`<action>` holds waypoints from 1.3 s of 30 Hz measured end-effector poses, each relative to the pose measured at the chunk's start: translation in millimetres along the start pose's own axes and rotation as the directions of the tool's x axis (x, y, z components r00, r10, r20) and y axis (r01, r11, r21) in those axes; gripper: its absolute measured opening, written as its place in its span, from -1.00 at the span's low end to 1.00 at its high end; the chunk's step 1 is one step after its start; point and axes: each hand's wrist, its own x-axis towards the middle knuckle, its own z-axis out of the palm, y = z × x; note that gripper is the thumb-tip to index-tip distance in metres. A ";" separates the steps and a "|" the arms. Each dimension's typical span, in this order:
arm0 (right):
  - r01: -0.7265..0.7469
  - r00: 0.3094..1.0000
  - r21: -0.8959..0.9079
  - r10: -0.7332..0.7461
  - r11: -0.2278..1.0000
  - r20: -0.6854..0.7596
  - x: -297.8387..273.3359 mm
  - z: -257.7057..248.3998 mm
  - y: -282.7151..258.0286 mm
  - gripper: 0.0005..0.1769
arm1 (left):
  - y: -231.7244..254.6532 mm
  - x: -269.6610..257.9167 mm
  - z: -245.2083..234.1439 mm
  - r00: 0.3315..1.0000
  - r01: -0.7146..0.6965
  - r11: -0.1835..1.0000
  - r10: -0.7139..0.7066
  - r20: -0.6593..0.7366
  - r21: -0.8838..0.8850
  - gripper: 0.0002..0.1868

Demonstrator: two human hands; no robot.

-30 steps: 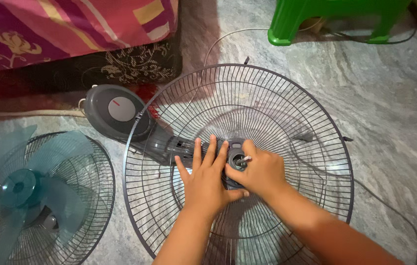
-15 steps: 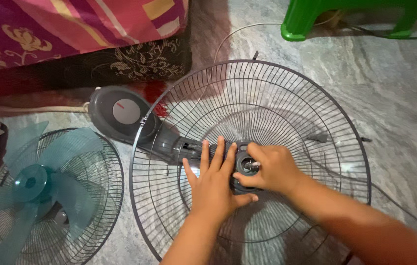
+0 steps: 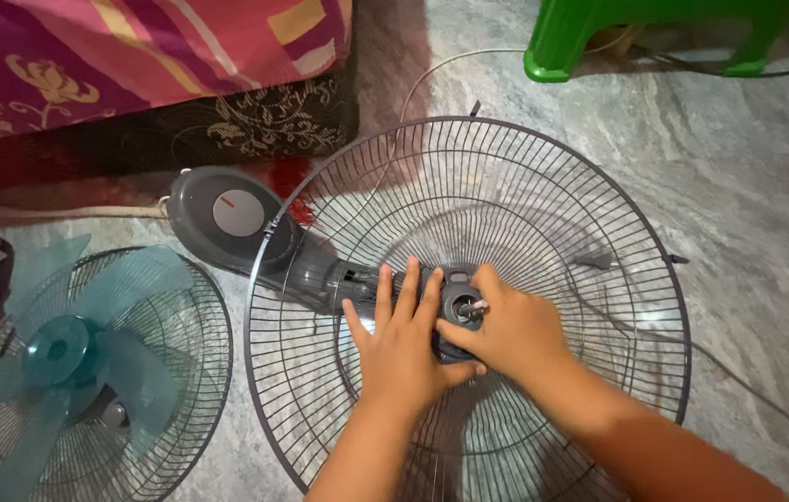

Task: The person removes the front grill, unscrews the central hub nut, and detaches the fan blades from the motor shaft. The person then removes the rear grill and places the parts on the floor.

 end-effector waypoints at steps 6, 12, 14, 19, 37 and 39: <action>0.022 1.000 0.078 -0.021 0.997 -0.017 0.3 7.0 4.7 -0.37 | 2.2 4.3 -3.6 0.998 0.033 0.999 -0.033 0.055 -0.014 0.44; 0.171 0.984 0.092 -0.175 0.981 0.043 13.1 0.4 18.0 -0.36 | 3.2 6.4 -2.8 0.997 0.040 0.999 -0.040 0.065 -0.006 0.43; 0.292 0.946 0.103 -0.303 0.951 0.118 19.2 -8.5 20.8 -0.38 | 1.2 4.4 -3.9 0.998 0.026 1.000 -0.026 0.050 0.001 0.43; 0.368 0.874 0.132 -0.391 0.920 0.287 25.2 -31.7 20.9 -0.40 | 1.9 2.8 -2.0 0.999 0.022 1.000 -0.021 0.030 -0.010 0.43; 0.095 0.985 0.261 -0.053 0.960 -0.164 -14.5 1.4 9.1 -0.35 | 3.4 4.8 -2.4 0.998 0.039 0.999 -0.040 0.058 0.015 0.45; 0.167 0.974 0.242 -0.122 0.956 -0.191 -14.1 -0.4 12.4 -0.37 | 2.6 4.5 -2.2 0.998 0.038 0.999 -0.038 0.056 0.011 0.45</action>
